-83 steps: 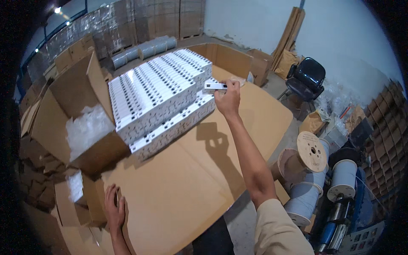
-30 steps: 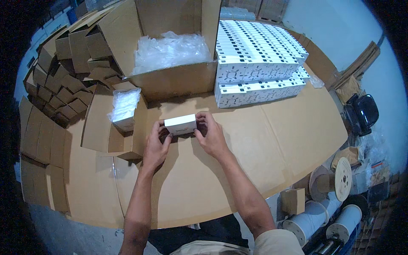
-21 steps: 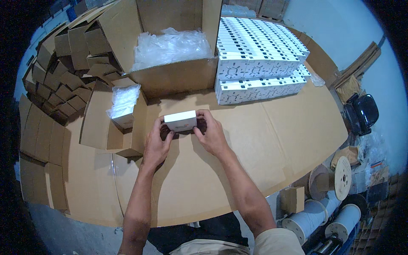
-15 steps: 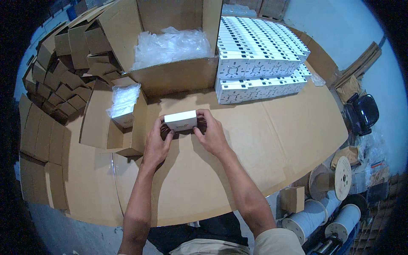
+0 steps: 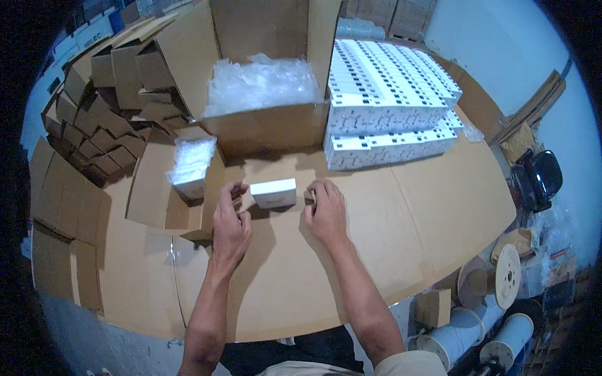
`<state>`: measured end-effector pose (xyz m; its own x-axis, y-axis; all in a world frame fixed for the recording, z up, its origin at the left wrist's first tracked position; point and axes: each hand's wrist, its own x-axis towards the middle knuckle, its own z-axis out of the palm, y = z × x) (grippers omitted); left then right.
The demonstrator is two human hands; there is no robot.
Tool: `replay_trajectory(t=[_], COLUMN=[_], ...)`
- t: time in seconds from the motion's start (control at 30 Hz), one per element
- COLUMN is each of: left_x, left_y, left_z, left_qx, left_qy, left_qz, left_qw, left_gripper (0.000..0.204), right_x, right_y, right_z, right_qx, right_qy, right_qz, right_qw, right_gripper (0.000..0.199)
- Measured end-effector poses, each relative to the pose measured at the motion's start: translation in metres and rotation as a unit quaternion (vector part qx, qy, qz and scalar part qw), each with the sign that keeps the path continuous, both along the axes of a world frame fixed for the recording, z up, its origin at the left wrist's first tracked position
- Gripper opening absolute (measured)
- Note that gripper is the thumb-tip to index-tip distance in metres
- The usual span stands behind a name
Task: Picking up electronic devices and placing them into individual plastic bags and then into small cardboard boxes.
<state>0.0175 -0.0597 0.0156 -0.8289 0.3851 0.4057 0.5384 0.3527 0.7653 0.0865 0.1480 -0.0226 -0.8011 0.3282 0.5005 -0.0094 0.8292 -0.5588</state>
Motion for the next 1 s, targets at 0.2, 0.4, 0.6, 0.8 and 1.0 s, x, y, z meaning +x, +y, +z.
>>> replay_trajectory(t=[0.2, 0.4, 0.6, 0.8, 1.0], left_x=[-0.011, -0.111, -0.232, -0.343, -0.344], left_y=[0.021, 0.083, 0.134, 0.157, 0.186], left_z=[0.065, 0.112, 0.135, 0.097, 0.096], left_qx=[0.033, 0.087, 0.001, -0.156, -0.266], left_qy=[0.113, 0.145, 0.102, 0.173, 0.172], left_qz=[0.030, 0.040, 0.009, 0.006, -0.037], left_qw=[0.993, 0.985, 0.995, 0.972, 0.948], left_gripper=[0.036, 0.018, 0.017, 0.025, 0.033], right_x=[-0.002, -0.001, -0.002, -0.002, -0.002], right_y=[-0.002, 0.001, -0.003, -0.010, -0.002], right_z=[-0.005, -0.006, 0.001, 0.008, 0.001], right_qx=[-0.014, -0.022, -0.044, -0.041, -0.040], right_qy=[0.021, 0.018, -0.005, 0.008, -0.004], right_qz=[-0.013, -0.028, -0.026, -0.030, -0.039], right_qw=[1.000, 0.999, 0.999, 0.999, 0.998], right_gripper=[0.032, 0.029, 0.028, 0.025, 0.029])
